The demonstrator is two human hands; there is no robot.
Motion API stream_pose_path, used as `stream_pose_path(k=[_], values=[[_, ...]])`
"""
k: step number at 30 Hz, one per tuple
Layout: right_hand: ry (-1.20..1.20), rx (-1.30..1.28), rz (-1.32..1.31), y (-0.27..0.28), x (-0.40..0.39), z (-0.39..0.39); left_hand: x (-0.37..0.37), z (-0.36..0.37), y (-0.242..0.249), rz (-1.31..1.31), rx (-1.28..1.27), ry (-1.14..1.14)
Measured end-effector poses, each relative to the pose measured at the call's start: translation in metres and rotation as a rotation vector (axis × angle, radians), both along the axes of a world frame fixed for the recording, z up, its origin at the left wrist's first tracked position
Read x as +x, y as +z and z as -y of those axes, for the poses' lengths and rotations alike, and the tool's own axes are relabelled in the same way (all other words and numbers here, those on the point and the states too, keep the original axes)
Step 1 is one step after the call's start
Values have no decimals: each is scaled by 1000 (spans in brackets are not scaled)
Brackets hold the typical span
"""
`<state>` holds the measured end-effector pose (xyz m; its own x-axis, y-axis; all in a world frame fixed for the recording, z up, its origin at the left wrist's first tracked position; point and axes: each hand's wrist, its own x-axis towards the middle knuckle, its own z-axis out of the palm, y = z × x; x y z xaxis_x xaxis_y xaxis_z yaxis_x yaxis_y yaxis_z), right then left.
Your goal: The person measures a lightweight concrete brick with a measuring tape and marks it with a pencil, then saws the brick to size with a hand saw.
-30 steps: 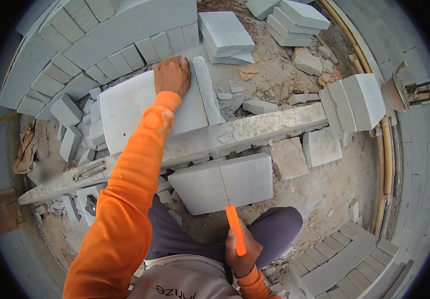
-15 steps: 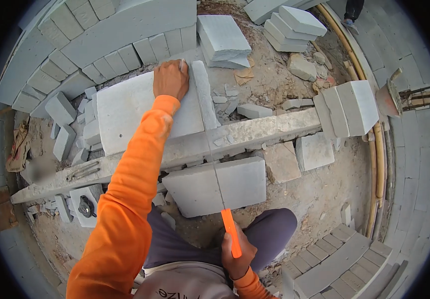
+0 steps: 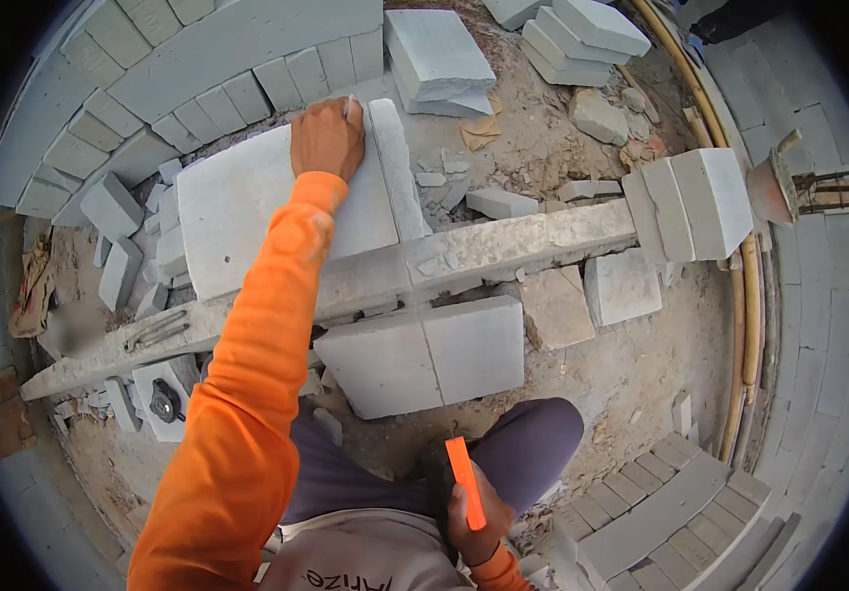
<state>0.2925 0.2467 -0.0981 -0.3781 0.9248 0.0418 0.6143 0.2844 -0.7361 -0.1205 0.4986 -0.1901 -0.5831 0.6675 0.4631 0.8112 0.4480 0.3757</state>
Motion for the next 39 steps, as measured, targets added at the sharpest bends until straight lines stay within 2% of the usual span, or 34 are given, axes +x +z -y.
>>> stream_pose_path(k=[3, 5, 7, 10, 13, 15, 19, 21, 24, 26, 27, 29, 31, 32, 34, 35, 37, 39], values=[[-28, 40, -143, -15, -34, -24, 2, 2, -2, -49, -4, 4], [-60, -192, -239, 3, -109, -92, 5, 4, -6, -22, 20, -7], [67, -212, -268, 9, -138, -139, 1, 6, 2, -19, 16, 9], [-55, -177, -258, -10, -101, -95, 5, 1, 6, 20, -39, 16], [-25, -56, -89, -15, -7, -14, 3, 2, 5, 33, -40, 20], [17, 11, -79, -23, 8, -6, 4, 3, 6, 29, -56, 22], [-45, -132, -211, -12, -92, -80, 7, 4, -4, -8, -18, 12], [34, -207, -296, 3, -135, -128, 1, 2, 3, -21, -49, 27], [-28, -178, -256, -18, -102, -101, 2, 2, 6, 18, -121, 34], [-24, -33, -204, -30, -46, -49, 3, -1, 1, -1, -96, 30], [-11, -49, -133, -26, -12, -18, 0, -1, -1, -15, -83, 36], [14, -51, -82, -28, 5, -5, -1, -3, 3, -13, -76, 38], [17, -42, -104, -28, -5, -10, 4, 5, -2, -6, -77, 22], [-5, -18, -202, -26, -40, -39, 4, 5, -3, -11, -61, 17], [5, -225, -167, -10, -109, -106, 5, 2, -1, -2, -60, 22], [19, -190, -215, -13, -121, -120, 2, 0, 2, 3, -80, 32], [33, -151, -293, -18, -133, -129, 2, 3, 1, 11, -117, 45], [-31, -121, -223, -26, -92, -93, 2, -1, 1, 3, -109, 45]])
